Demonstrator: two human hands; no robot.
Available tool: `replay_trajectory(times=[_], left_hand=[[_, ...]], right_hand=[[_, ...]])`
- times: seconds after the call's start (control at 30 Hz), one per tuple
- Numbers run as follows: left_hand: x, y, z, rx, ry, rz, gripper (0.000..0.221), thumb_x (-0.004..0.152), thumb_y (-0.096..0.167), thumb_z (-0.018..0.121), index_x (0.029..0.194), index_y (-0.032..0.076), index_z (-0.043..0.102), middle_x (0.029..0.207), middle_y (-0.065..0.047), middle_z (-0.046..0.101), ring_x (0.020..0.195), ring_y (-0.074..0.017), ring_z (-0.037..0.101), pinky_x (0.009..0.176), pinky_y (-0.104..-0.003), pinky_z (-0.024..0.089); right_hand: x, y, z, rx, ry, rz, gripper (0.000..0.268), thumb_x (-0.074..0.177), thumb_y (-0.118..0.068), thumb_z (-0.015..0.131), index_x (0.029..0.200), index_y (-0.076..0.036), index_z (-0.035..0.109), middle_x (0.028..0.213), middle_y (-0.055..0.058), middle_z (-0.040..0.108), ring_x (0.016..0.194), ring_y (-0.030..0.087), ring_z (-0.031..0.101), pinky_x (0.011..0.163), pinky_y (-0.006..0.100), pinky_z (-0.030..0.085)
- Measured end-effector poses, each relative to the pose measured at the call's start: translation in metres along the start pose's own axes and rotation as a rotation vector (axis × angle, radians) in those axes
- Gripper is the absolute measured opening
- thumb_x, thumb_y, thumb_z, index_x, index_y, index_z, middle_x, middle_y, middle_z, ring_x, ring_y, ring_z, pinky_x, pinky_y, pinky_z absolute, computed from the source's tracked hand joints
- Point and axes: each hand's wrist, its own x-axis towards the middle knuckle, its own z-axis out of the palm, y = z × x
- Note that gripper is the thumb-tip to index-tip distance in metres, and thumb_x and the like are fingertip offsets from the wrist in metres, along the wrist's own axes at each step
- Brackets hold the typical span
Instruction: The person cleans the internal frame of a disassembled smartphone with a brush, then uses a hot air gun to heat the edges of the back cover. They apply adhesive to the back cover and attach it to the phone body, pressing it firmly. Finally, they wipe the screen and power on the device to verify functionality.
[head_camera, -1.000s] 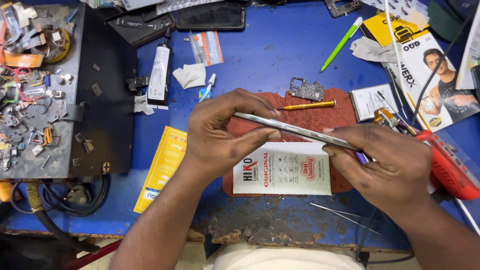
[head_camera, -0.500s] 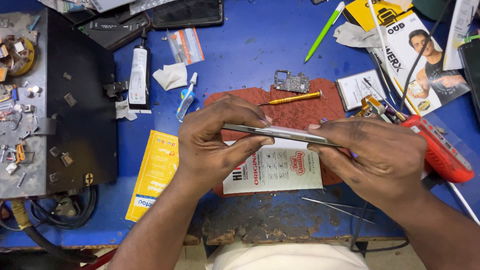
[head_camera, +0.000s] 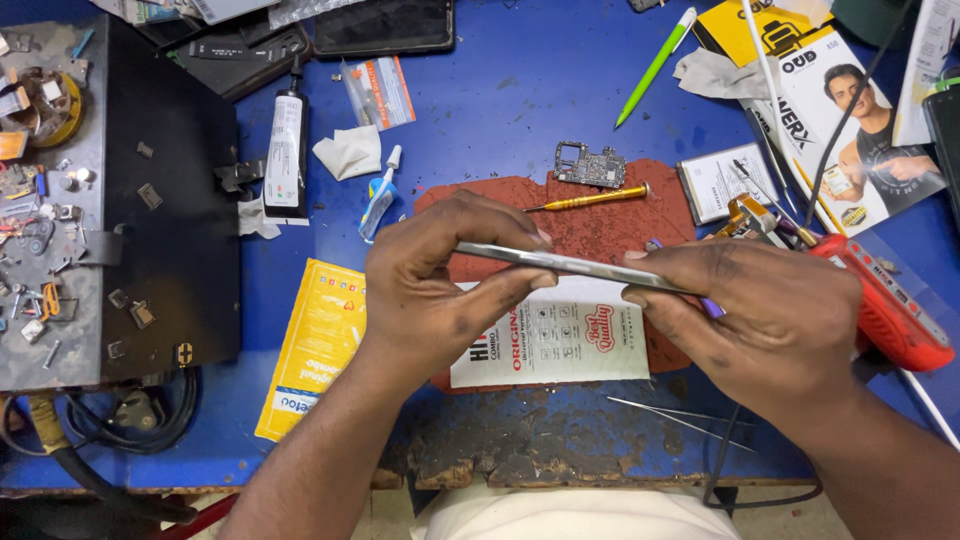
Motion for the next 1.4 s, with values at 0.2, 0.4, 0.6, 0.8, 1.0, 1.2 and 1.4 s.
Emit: replay_trajectory(times=[0.2, 0.4, 0.6, 0.8, 1.0, 1.2, 1.4], left_hand=[[0.004, -0.001, 0.005, -0.164, 0.111, -0.250, 0.048, 0.090, 0.009, 0.084, 0.131, 0.003, 0.060, 0.111, -0.005, 0.071, 0.101, -0.0110, 0.069, 0.090, -0.027, 0.060], [0.003, -0.014, 0.012, -0.601, 0.207, -0.386, 0.034, 0.097, 0.004, 0.074, 0.127, -0.003, 0.058, 0.111, -0.009, 0.072, 0.102, -0.0129, 0.071, 0.092, -0.030, 0.065], [0.002, -0.014, 0.008, -0.552, 0.261, -0.420, 0.028, 0.096, 0.000, 0.072, 0.122, -0.005, 0.063, 0.108, -0.009, 0.073, 0.099, -0.0112, 0.071, 0.089, -0.028, 0.062], [0.001, -0.019, 0.011, -0.508, 0.266, -0.411, 0.025, 0.095, 0.000, 0.073, 0.118, -0.005, 0.066, 0.105, -0.008, 0.073, 0.095, -0.0091, 0.068, 0.089, -0.026, 0.057], [-0.003, -0.020, 0.015, -0.604, 0.255, -0.373, 0.024, 0.100, 0.004, 0.070, 0.122, -0.002, 0.063, 0.110, -0.006, 0.072, 0.102, -0.0093, 0.067, 0.093, -0.028, 0.056], [-0.005, -0.019, 0.016, -0.573, 0.242, -0.327, 0.029, 0.105, 0.010, 0.068, 0.130, -0.002, 0.061, 0.114, -0.007, 0.070, 0.105, -0.0102, 0.065, 0.096, -0.029, 0.055], [-0.009, -0.016, 0.027, -1.076, 0.016, -0.401, 0.075, 0.105, 0.057, 0.039, 0.154, 0.001, 0.042, 0.137, -0.012, 0.065, 0.123, -0.0190, 0.067, 0.111, -0.036, 0.055]], right_hand=[[-0.006, 0.019, 0.012, 0.340, -0.023, 0.339, 0.024, 0.086, -0.003, 0.080, 0.108, 0.003, 0.077, 0.093, 0.012, 0.079, 0.076, 0.013, 0.073, 0.068, 0.027, 0.059], [-0.012, 0.043, 0.029, 1.049, 0.006, 0.572, 0.021, 0.094, 0.006, 0.068, 0.114, 0.011, 0.070, 0.103, 0.017, 0.076, 0.090, 0.017, 0.073, 0.085, 0.030, 0.061], [-0.018, 0.050, 0.042, 1.074, -0.114, 0.597, 0.021, 0.095, 0.004, 0.067, 0.116, 0.009, 0.068, 0.103, 0.016, 0.075, 0.089, 0.016, 0.072, 0.083, 0.031, 0.059], [-0.017, 0.042, 0.049, 1.025, -0.284, 0.545, 0.026, 0.094, 0.001, 0.067, 0.120, 0.007, 0.065, 0.105, 0.011, 0.076, 0.092, 0.013, 0.072, 0.084, 0.028, 0.059], [-0.016, 0.030, 0.049, 0.934, -0.319, 0.564, 0.028, 0.095, -0.002, 0.066, 0.122, 0.006, 0.067, 0.104, 0.011, 0.077, 0.091, 0.012, 0.072, 0.082, 0.027, 0.059], [-0.018, 0.027, 0.054, 0.917, -0.265, 0.525, 0.028, 0.095, -0.003, 0.066, 0.122, 0.007, 0.066, 0.105, 0.011, 0.077, 0.092, 0.012, 0.072, 0.083, 0.027, 0.060], [-0.019, 0.019, 0.060, 1.080, -0.187, 0.509, 0.028, 0.100, -0.001, 0.063, 0.126, 0.009, 0.062, 0.113, 0.014, 0.075, 0.098, 0.015, 0.071, 0.085, 0.030, 0.060]])
